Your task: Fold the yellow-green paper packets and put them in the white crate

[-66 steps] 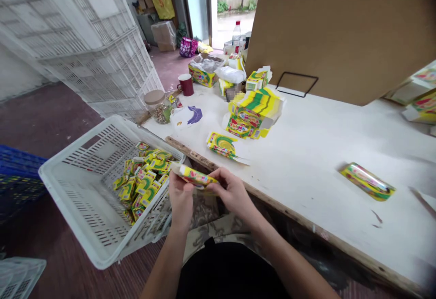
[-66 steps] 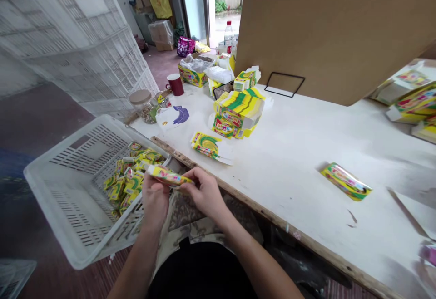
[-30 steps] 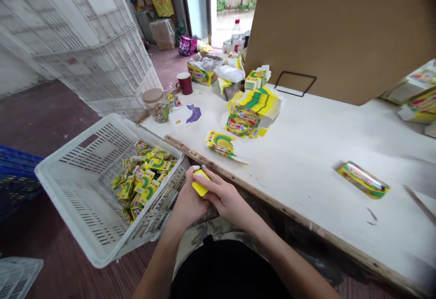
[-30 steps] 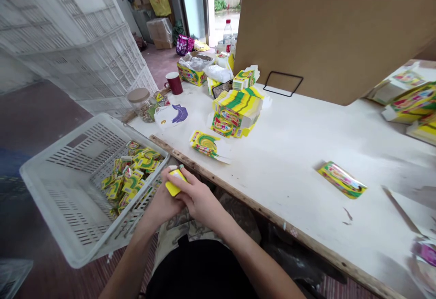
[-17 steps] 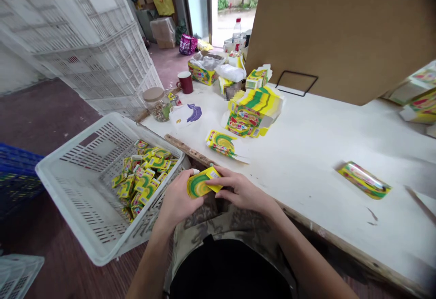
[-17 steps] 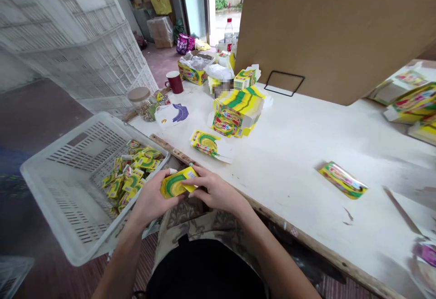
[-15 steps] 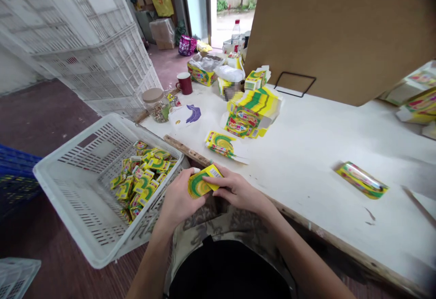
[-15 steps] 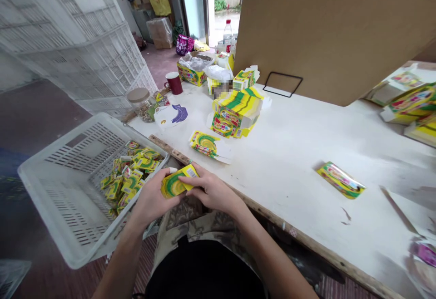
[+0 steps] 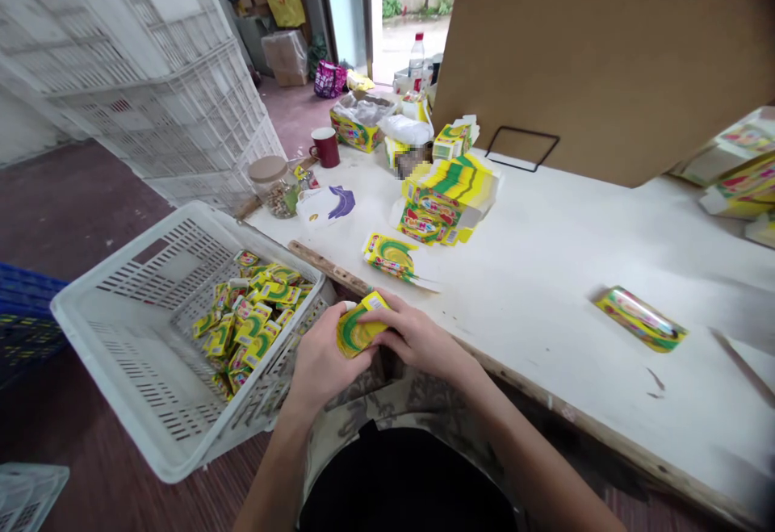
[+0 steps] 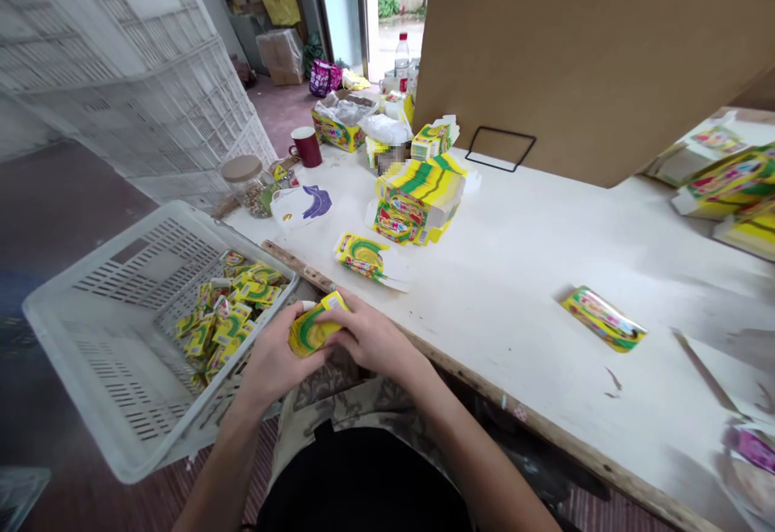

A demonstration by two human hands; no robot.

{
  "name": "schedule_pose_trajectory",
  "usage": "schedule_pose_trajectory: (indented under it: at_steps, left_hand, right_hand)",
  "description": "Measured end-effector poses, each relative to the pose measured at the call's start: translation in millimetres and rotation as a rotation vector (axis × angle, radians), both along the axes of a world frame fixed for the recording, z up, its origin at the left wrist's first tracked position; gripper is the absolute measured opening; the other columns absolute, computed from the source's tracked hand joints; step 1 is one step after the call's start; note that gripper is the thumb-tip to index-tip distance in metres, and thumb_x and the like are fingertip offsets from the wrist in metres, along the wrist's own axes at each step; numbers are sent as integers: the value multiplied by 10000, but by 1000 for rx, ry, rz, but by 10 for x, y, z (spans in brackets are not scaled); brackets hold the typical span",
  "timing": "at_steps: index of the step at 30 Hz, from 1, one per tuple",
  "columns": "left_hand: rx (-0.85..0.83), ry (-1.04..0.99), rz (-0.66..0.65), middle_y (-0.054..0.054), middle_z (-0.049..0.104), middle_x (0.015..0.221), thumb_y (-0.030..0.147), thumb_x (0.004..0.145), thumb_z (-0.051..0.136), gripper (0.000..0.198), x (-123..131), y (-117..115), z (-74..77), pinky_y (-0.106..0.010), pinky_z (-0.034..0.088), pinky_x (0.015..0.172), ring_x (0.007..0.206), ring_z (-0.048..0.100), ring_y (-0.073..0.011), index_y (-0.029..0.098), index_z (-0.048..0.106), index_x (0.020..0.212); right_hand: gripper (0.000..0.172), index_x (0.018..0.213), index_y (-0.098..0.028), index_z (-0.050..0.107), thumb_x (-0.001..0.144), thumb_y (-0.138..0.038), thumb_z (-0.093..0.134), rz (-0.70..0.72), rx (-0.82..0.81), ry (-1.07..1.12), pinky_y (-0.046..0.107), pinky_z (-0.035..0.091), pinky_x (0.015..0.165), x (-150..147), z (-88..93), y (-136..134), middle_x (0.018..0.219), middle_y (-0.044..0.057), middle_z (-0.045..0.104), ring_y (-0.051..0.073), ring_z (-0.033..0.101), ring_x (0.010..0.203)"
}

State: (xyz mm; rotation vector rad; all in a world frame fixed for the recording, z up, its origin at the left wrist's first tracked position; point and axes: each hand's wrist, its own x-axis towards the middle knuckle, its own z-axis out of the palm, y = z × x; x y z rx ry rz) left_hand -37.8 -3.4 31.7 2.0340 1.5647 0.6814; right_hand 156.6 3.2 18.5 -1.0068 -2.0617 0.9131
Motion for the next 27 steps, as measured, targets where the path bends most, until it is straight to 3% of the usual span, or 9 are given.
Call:
schedule_pose_trajectory:
  at_steps: [3,8,10,13,15,19,22,25,27]
  left_hand:
    - [42,15,-10,-96,644,1088,342,675,718,569,-9,-3,-42,-391,502,882,1003,625,-262,172,504,1175]
    - [-22,-20,-83,-56,671,1034,370,657,751,536,-74,11,-40,-350,527,824,917,652,-227,213,543,1125]
    - [-1,-24,-52,-63,669,1036,355,658,746,552,-56,5,-29,-356,531,819,921,651,-232,202,530,1142]
    - [80,-34,-31,-76,660,1057,328,670,731,562,3,-22,-29,-367,526,850,958,643,-239,187,507,1166]
    - [153,-15,-31,-84,655,1056,327,693,715,534,49,-52,-53,-372,524,863,973,637,-244,184,505,1162]
    - [278,88,19,-106,650,1026,297,698,700,509,149,-124,-172,-407,529,843,971,631,-282,172,501,1150]
    - [281,73,76,-99,651,982,335,683,723,537,155,-122,-254,-394,543,777,902,645,-280,178,499,1145]
    - [266,25,171,-97,637,1011,385,704,717,528,-39,-12,-231,-430,526,836,937,634,-283,192,507,1148]
    - [311,31,354,-129,598,1116,451,686,737,635,-278,96,-169,-524,455,957,1082,575,-331,182,481,1201]
  right_hand:
    - [337,1203,-213,570,875,-138,559,-72,-8,-11,412,426,1028,-30,-28,-35,1435,149,404,257,469,1278]
    - [146,1011,-205,646,912,-259,554,96,-56,-3,354,483,936,46,44,5,1186,102,581,213,589,1089]
    - [258,1132,-196,602,893,-292,583,51,-51,21,387,460,985,45,50,-3,1279,131,534,243,539,1187]
    - [635,1445,-168,295,899,-361,556,-59,-79,116,450,344,1112,-12,-22,-51,1498,180,339,266,343,1388]
    - [659,1499,-146,165,947,-376,442,-109,-159,146,443,335,1125,-67,-90,-78,1522,176,327,247,362,1387]
    - [489,1401,-110,410,963,-315,342,-343,-229,77,437,445,1032,-213,-146,-89,1335,180,568,268,562,1217]
    - [421,1313,-146,522,968,-290,329,-411,-154,53,410,465,1005,-301,-121,-26,1269,142,626,251,593,1173]
    - [415,1338,-164,484,951,-303,432,-406,-75,-25,342,492,956,-255,-120,177,1245,111,636,211,610,1122]
    - [433,1304,-174,501,902,-327,551,-578,-53,-170,326,502,908,-142,-147,376,1170,101,649,207,623,1039]
